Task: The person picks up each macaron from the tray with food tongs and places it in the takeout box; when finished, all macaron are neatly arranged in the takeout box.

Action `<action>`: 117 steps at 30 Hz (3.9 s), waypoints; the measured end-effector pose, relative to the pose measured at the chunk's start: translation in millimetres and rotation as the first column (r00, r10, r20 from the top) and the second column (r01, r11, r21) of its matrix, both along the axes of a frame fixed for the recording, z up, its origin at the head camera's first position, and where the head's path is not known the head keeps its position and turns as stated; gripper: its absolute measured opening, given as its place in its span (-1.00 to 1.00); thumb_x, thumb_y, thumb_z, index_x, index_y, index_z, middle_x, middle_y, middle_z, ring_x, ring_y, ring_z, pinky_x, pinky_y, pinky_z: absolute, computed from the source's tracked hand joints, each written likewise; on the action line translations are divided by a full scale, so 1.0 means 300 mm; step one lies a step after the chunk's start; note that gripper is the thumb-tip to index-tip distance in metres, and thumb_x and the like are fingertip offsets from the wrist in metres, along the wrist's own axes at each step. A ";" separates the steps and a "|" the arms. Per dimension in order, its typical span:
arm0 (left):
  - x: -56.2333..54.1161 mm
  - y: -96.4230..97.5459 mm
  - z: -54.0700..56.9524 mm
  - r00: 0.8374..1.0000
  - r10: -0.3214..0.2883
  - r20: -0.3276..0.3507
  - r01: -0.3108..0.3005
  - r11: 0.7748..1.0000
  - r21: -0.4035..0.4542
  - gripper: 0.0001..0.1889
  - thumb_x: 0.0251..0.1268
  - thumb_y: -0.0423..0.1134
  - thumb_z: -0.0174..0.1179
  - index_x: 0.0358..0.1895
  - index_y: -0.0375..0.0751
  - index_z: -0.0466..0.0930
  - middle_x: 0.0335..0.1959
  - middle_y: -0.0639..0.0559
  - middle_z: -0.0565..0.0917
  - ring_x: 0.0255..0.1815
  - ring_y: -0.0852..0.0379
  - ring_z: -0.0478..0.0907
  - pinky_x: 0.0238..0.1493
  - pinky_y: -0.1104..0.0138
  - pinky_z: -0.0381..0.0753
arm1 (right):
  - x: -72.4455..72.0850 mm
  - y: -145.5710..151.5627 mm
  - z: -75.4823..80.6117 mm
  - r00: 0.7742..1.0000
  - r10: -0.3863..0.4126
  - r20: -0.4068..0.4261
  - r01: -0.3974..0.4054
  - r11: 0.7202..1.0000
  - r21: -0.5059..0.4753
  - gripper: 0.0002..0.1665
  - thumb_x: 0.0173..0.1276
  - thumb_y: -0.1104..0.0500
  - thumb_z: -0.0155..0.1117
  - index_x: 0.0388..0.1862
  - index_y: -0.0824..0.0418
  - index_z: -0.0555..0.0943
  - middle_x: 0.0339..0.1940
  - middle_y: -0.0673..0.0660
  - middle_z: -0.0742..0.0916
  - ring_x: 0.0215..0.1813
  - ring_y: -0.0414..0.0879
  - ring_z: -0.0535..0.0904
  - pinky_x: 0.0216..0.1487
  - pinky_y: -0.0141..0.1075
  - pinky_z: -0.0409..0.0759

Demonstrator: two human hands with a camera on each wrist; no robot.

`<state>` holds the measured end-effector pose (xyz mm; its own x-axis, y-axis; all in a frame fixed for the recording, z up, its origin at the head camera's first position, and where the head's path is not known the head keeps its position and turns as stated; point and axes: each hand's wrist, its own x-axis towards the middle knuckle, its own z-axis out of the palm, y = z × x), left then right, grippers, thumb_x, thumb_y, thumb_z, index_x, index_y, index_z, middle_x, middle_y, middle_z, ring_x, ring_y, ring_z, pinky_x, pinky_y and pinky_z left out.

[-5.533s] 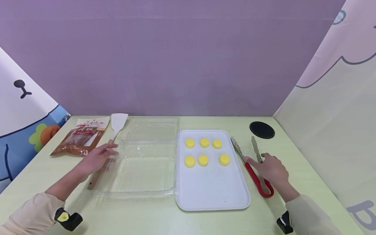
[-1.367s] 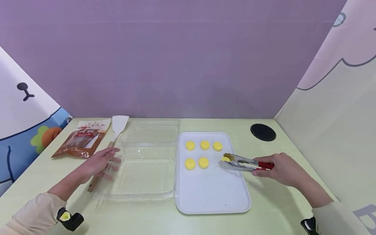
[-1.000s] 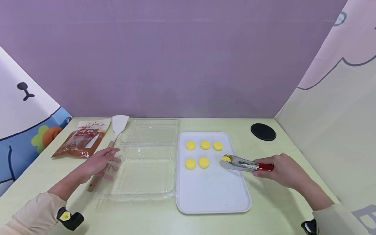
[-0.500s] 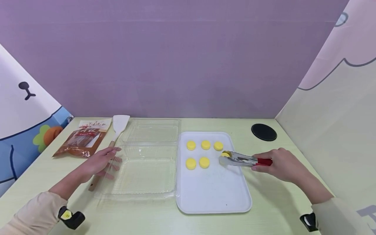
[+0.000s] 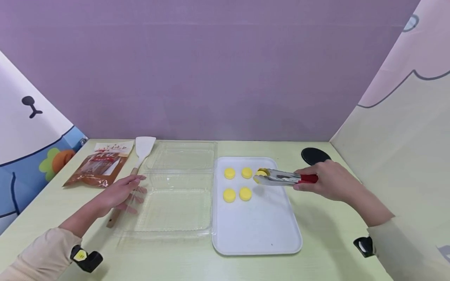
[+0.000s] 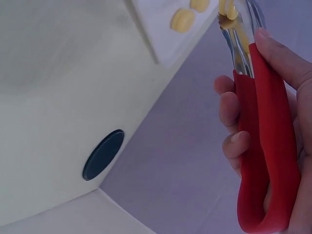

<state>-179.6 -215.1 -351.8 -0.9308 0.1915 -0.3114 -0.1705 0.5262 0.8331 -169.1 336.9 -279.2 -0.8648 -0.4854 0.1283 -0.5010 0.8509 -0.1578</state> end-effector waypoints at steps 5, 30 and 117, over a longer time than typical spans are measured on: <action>0.003 -0.003 0.001 1.000 -0.003 0.005 0.003 1.000 0.016 -0.44 0.75 -0.10 -0.38 0.56 -0.42 0.02 0.34 -0.49 0.34 0.01 -0.12 0.63 -0.21 0.07 0.76 | -0.023 -0.051 0.047 0.999 0.033 -0.002 -0.033 0.999 -0.008 -0.48 0.17 -0.03 0.60 0.04 0.21 0.78 -0.64 -0.33 0.56 -0.66 -0.38 0.25 -0.59 -0.40 0.29; 0.007 0.003 0.013 1.000 -0.014 0.010 0.013 0.999 0.050 -0.44 0.75 -0.13 -0.37 0.56 -0.46 0.00 0.25 -0.49 0.42 0.00 -0.11 0.63 -0.25 0.07 0.77 | -0.097 -0.470 0.202 0.979 0.199 0.035 -0.201 0.973 0.110 -0.46 0.25 -0.14 0.52 0.09 0.17 0.77 -0.62 -0.16 0.65 -0.55 -0.24 0.45 -0.47 -0.28 0.43; -0.004 -0.004 0.013 0.999 -0.026 0.046 0.024 0.999 0.037 -0.44 0.75 -0.12 -0.38 0.56 -0.44 -0.01 0.31 -0.53 0.40 0.06 -0.20 0.62 -0.26 0.08 0.77 | -0.128 -0.521 0.040 0.977 0.202 0.071 -0.200 0.979 -0.026 -0.21 0.28 -0.21 0.47 0.36 0.20 0.59 -0.24 -0.01 0.76 -0.42 -0.21 0.49 -0.31 -0.26 0.51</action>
<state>-180.9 -216.4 -347.8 -0.9103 0.2264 -0.3467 -0.1967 0.5003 0.8432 -207.6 180.6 -267.1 -0.7573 -0.6483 0.0792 -0.6480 0.7306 -0.2152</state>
